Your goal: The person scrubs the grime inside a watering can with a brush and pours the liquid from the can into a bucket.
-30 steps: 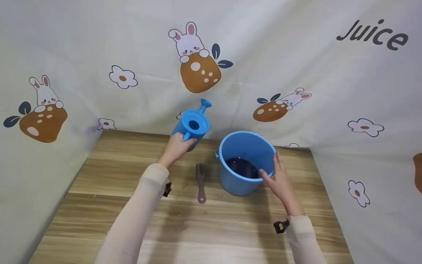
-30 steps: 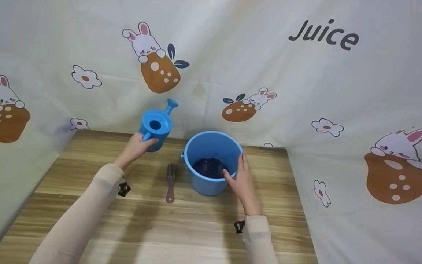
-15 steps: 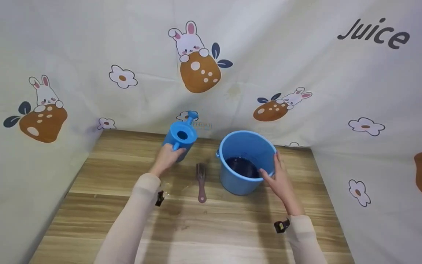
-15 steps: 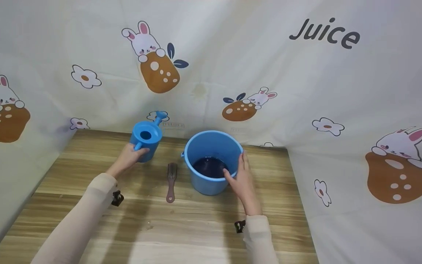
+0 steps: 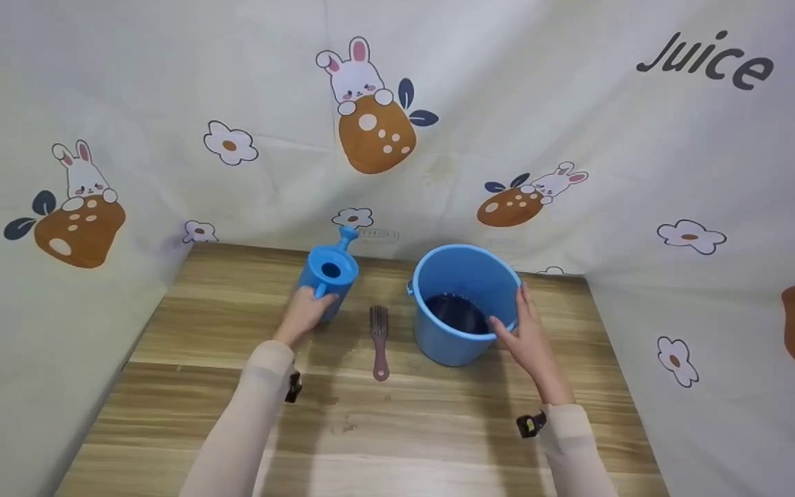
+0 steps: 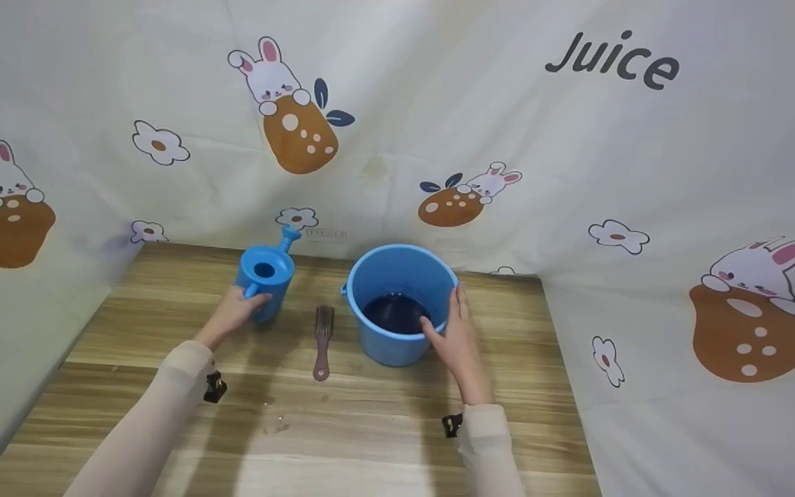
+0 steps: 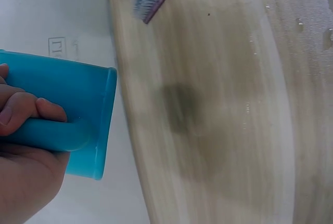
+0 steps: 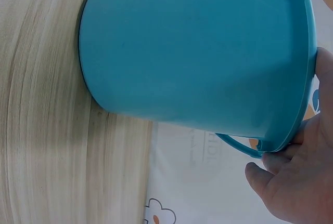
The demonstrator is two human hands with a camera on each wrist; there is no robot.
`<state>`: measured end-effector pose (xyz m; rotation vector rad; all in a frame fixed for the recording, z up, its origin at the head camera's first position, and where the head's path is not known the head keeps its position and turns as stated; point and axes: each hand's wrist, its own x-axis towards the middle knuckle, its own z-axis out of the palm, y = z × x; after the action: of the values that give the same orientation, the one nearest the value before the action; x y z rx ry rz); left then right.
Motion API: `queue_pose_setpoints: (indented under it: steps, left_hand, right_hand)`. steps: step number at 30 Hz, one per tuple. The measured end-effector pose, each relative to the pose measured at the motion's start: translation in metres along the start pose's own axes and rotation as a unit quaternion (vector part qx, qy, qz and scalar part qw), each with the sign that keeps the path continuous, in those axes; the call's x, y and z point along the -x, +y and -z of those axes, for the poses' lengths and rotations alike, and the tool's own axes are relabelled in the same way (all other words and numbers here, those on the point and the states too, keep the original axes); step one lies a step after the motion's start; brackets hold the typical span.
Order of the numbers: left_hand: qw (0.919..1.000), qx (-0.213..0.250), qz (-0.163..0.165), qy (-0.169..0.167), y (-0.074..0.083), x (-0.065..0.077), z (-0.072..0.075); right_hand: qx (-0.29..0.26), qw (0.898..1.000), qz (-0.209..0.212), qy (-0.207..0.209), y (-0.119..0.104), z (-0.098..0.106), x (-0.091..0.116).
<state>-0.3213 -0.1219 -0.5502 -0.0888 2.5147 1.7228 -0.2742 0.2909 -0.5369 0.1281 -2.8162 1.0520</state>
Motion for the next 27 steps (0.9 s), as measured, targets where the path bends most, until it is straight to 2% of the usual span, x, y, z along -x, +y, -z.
queue_pose_setpoints:
  steps: [6,15,19,27]
  left_hand:
    - [0.9996,0.020,0.019,0.009,-0.011,0.002,-0.005]
    - [0.9996,-0.002,0.023,0.014,-0.030,0.002,-0.009]
    - [0.9994,0.013,0.027,0.016,-0.037,0.004,-0.013]
    - [0.9959,0.083,0.023,0.028,-0.061,0.014,-0.023]
  right_hand:
    - [-0.004,1.000,-0.004,0.000,0.000,0.000,0.000]
    - [-0.002,1.000,-0.013,-0.005,-0.001,0.000,0.000]
    - [-0.006,1.000,-0.011,-0.005,-0.002,0.001,0.000]
    - [-0.012,1.000,0.007,0.013,0.000,0.001,0.001]
